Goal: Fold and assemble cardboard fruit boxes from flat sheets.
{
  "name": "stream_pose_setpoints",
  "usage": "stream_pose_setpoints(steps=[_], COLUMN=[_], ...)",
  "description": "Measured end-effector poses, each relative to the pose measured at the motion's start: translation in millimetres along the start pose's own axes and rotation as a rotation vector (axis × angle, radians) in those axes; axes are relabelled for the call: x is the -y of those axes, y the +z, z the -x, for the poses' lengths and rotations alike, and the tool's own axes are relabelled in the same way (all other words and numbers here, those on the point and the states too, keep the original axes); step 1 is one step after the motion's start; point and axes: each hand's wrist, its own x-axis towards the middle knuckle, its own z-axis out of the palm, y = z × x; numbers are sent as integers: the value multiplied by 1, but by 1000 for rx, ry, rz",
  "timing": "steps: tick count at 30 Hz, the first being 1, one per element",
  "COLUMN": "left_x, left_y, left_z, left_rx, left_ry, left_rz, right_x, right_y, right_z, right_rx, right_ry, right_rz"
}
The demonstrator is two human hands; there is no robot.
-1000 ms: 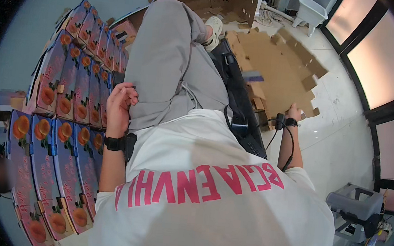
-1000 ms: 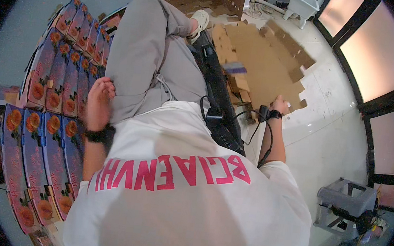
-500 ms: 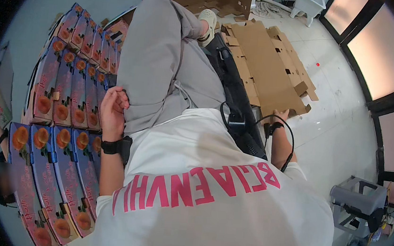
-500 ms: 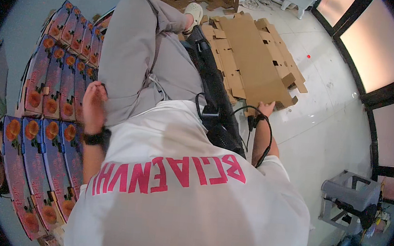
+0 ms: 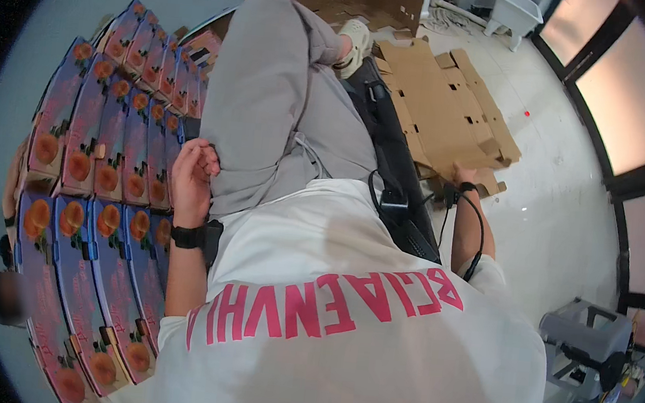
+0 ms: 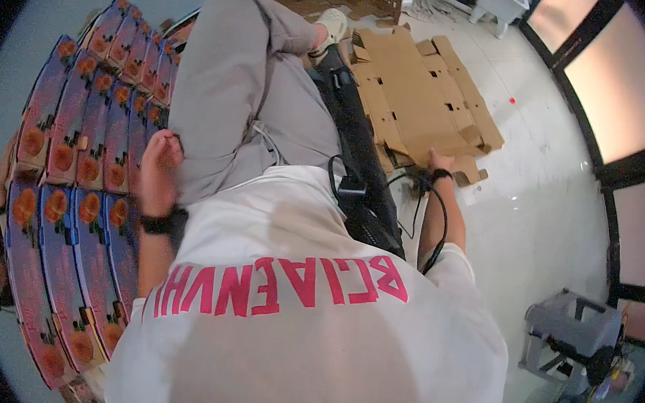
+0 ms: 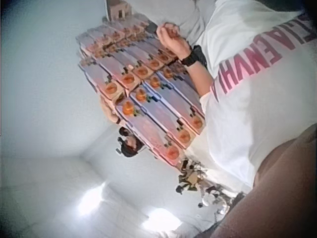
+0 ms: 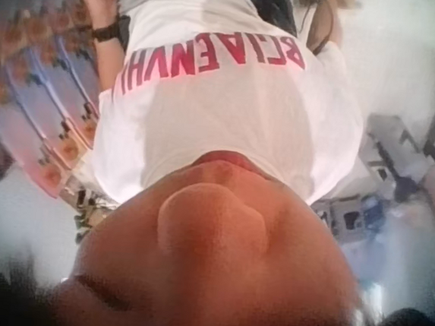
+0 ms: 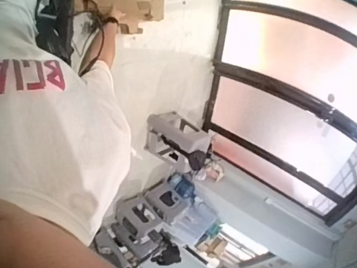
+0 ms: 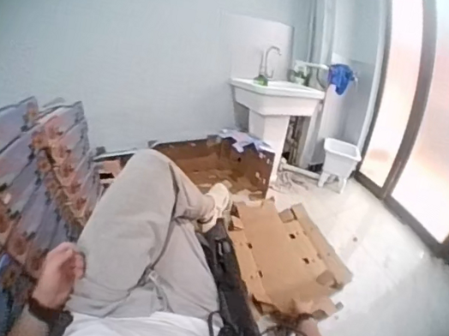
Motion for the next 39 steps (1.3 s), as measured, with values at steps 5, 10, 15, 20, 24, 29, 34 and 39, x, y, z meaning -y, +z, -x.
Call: stream_pose_setpoints(steps=[5,10,15,20,24,29,34,39], left_x=[-28,-123,-249,-308,-326,-340,-364,-373], left_y=[13,7,-46,-90,-120,-127,-135,-236], left_z=[6,28,110,184,176,167,166,143], left_rx=[55,-251,-1091,-1609,-1446,-1242,-1045,-1061], left_ry=[-50,745,1018,279,-242,-430,-338,-495], left_rz=[-160,-1311,-2122,-2446,-2302,-2282,-2398,-2203], right_x=[-74,-116,-131,-159,-170,-163,-151,-163], right_y=[-40,-110,-130,-118,-75,-34,-40,-53], right_z=[51,92,110,94,64,69,96,117], right_rx=[72,600,839,897,926,808,843,725], right_ry=[-161,110,-122,-139,-324,415,370,443], right_rz=[688,1362,1468,1366,1316,497,619,651])
